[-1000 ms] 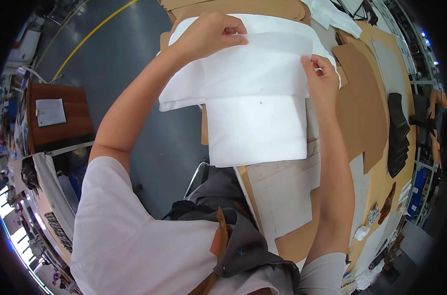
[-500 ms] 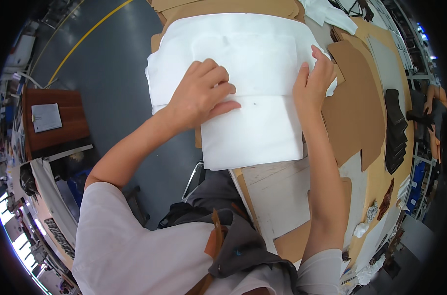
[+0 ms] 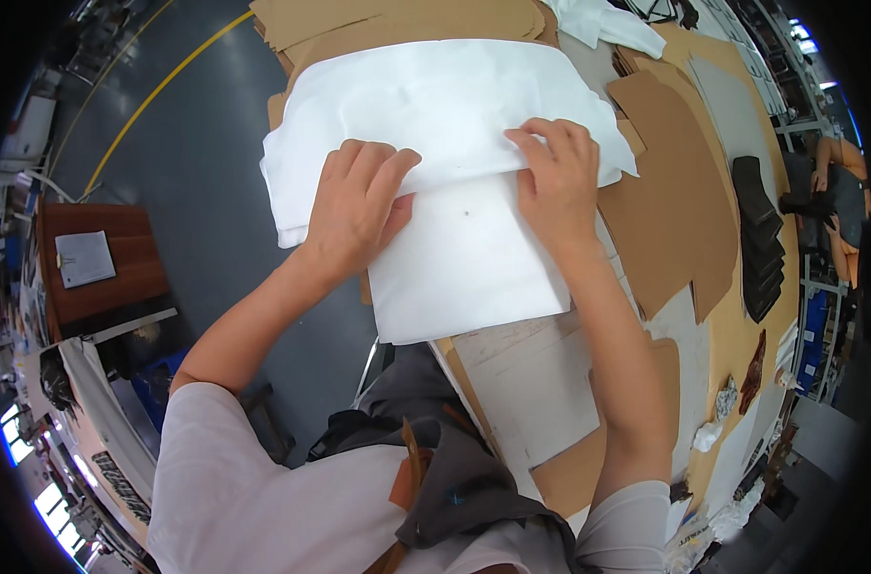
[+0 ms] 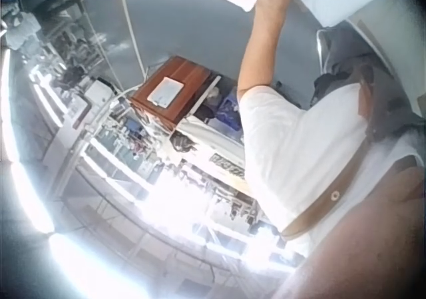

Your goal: Applying glue to a leather piece and adhering a white lining material to it.

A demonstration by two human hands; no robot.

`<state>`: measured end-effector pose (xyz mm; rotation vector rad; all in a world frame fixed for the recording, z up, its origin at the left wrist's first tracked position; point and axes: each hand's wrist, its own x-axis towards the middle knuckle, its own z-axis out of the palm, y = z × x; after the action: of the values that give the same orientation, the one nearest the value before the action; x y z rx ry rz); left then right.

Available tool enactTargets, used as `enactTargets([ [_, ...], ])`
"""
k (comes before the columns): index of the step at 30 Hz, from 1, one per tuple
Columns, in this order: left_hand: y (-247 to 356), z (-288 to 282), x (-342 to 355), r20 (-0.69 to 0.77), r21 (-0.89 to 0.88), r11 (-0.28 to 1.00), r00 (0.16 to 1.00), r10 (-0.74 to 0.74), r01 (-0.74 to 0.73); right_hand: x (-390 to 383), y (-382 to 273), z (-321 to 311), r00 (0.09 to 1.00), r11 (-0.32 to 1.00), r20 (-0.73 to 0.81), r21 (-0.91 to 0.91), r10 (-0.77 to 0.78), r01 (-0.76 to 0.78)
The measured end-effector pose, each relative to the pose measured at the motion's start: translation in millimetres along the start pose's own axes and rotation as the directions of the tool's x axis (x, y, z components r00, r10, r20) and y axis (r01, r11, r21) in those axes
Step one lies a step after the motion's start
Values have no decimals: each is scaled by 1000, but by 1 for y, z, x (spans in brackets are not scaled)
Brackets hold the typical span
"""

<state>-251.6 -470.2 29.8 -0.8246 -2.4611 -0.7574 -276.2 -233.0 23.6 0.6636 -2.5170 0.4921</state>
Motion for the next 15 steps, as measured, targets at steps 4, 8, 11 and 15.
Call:
enactTargets([
  [4, -3, -5, -8, 18, 153, 988, 999, -28, 25, -16, 41, -28, 997, 984, -32, -158, 74, -78],
  [8, 4, -9, -17, -48, 104, 987, 991, -122, 126, -23, 66, -47, 993, 977, -32, -178, 111, -115],
  [11, -1, -13, -13, -39, 163, 985, 998, -59, 64, -16, 77, -54, 997, 978, 6, -193, 76, -73],
  [15, -22, -28, 16, -54, 185, 983, 998, 10, 0, 21, 97, -59, 998, 985, 60, -169, 36, -25],
])
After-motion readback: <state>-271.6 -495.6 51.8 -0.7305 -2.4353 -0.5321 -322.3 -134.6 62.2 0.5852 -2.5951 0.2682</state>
